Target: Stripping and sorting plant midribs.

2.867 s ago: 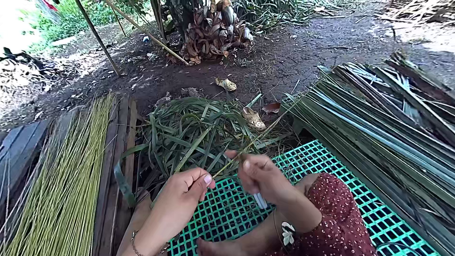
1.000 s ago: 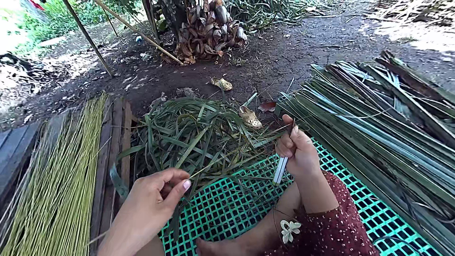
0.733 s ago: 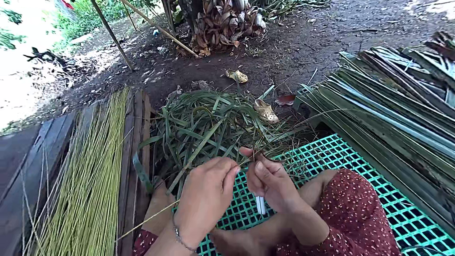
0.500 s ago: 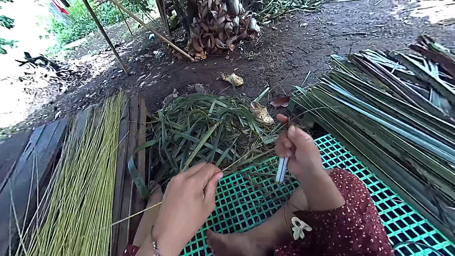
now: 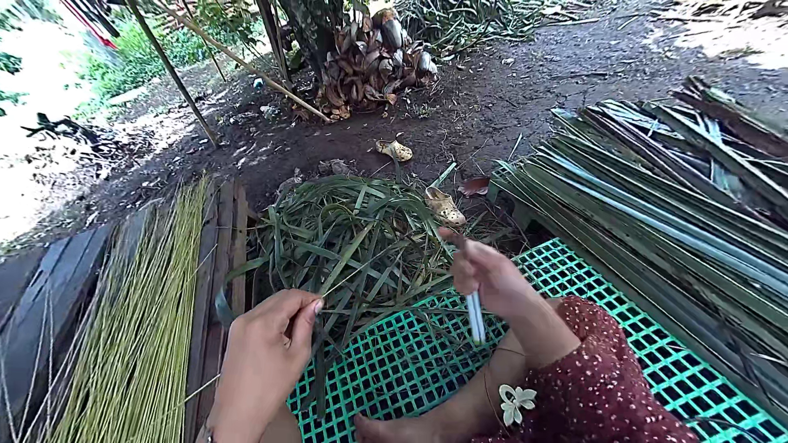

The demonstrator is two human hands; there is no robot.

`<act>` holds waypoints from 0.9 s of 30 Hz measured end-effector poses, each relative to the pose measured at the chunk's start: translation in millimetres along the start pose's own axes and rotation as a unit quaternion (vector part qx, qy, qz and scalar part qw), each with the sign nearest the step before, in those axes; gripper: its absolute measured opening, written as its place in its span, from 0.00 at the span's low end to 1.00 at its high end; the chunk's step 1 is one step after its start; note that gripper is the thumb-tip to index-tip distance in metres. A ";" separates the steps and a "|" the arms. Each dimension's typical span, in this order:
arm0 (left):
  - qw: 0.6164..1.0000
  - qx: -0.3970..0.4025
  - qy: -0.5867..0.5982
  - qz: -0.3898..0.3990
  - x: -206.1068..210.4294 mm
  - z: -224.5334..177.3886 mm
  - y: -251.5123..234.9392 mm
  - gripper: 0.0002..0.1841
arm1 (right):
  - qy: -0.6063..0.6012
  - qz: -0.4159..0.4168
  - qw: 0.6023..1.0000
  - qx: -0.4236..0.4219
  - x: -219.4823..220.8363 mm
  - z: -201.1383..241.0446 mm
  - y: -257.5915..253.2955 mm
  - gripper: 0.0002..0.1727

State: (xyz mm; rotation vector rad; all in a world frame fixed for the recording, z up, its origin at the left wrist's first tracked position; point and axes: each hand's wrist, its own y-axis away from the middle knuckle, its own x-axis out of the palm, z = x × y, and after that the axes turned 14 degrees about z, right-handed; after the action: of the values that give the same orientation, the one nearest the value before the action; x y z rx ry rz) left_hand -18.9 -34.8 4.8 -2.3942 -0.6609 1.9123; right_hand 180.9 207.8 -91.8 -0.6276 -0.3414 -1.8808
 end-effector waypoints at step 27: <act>0.996 0.050 0.041 0.062 11.1 -3.4 -5.1 0.15 | -0.060 0.000 0.992 -0.108 39.4 -16.4 16.4 0.26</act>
State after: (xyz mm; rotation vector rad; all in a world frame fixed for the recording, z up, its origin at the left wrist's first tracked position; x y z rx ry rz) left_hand -15.5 -25.7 -3.3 -2.4902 -0.4115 1.8302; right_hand 180.3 162.9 -83.7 -0.8892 -0.2160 -1.8994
